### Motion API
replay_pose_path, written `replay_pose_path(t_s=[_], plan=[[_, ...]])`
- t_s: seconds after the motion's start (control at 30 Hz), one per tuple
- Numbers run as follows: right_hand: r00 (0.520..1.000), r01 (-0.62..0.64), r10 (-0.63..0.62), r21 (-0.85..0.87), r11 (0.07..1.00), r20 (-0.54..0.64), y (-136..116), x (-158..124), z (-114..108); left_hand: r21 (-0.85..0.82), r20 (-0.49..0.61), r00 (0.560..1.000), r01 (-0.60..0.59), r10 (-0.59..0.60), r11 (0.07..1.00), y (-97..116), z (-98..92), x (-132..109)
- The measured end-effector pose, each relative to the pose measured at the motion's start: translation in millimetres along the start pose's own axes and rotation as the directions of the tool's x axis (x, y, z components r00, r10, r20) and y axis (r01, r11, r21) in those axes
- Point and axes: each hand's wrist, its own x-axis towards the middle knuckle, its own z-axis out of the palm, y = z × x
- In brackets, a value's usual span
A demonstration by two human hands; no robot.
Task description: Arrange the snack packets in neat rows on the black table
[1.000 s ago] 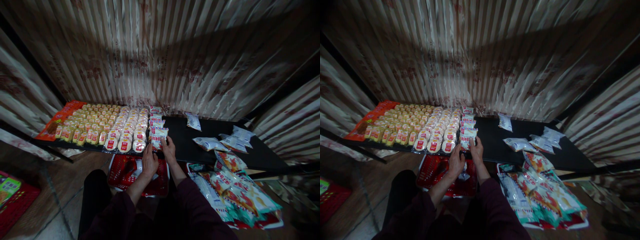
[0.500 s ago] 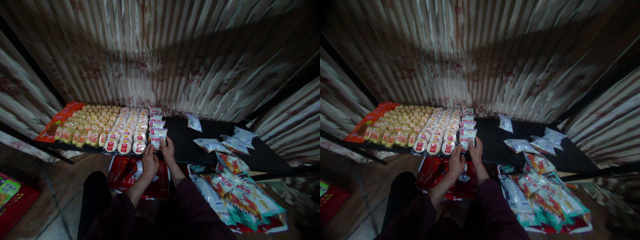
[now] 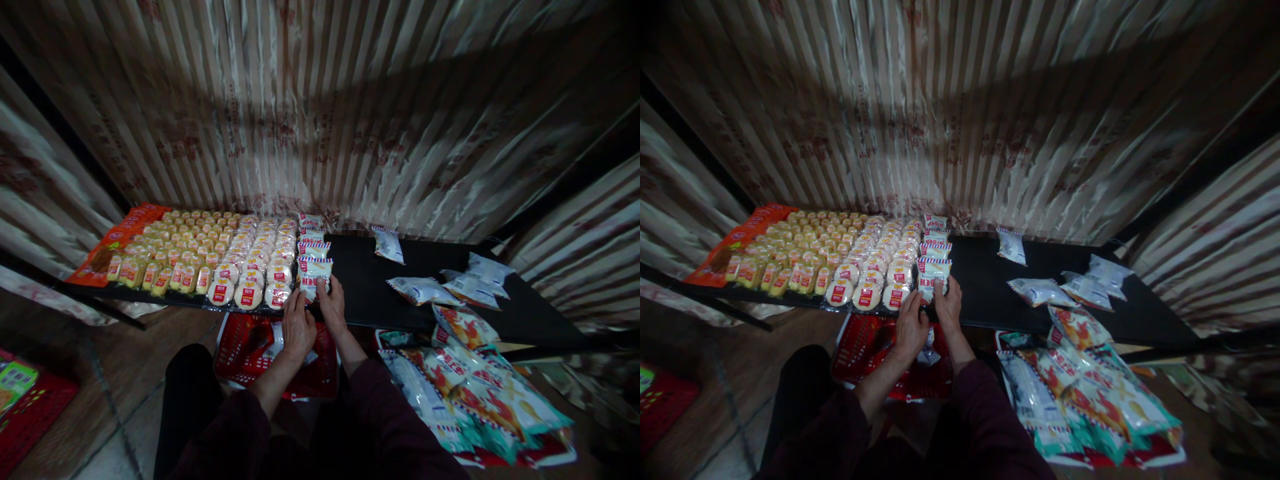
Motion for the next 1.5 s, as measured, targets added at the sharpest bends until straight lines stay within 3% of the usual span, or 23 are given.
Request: replay_pose_path(t_s=[0.17, 0.47, 0.7, 1.0, 1.5], plan=[[0.998, 0.061, -0.057, -0.19, 0.98, 0.025, 0.9, -0.7, 0.5, 0.083, 0.02, 1.0, -0.02, 0.019, 0.996, 2.0, -0.7, -0.4], [0.999, 0.026, -0.019, -0.15, 0.988, 0.051, -0.6, -1.1, -1.0, 0.143, 0.057, 0.987, -0.154, 0.147, 0.978, 4.2, -0.7, -6.7], [0.996, 0.04, -0.028, -0.147, 0.988, 0.088, 1.4, -0.1, -2.4, 0.175, 0.087, 0.988, -0.143, 0.13, 0.974, 2.9, 1.7, -7.2], [0.998, 0.059, -0.057, -0.188, 0.98, 0.015, 0.0, -10.9, -6.2, 0.172, 0.113, 0.985, -0.148, 0.129, 0.974, 3.7, -0.9, -11.7], [0.943, 0.289, -0.328, -0.332, 0.898, -0.065, 4.0, -46.6, -11.2, 0.16, 0.094, 0.988, -0.134, 0.12, 0.978, -0.5, -0.4, -16.9]])
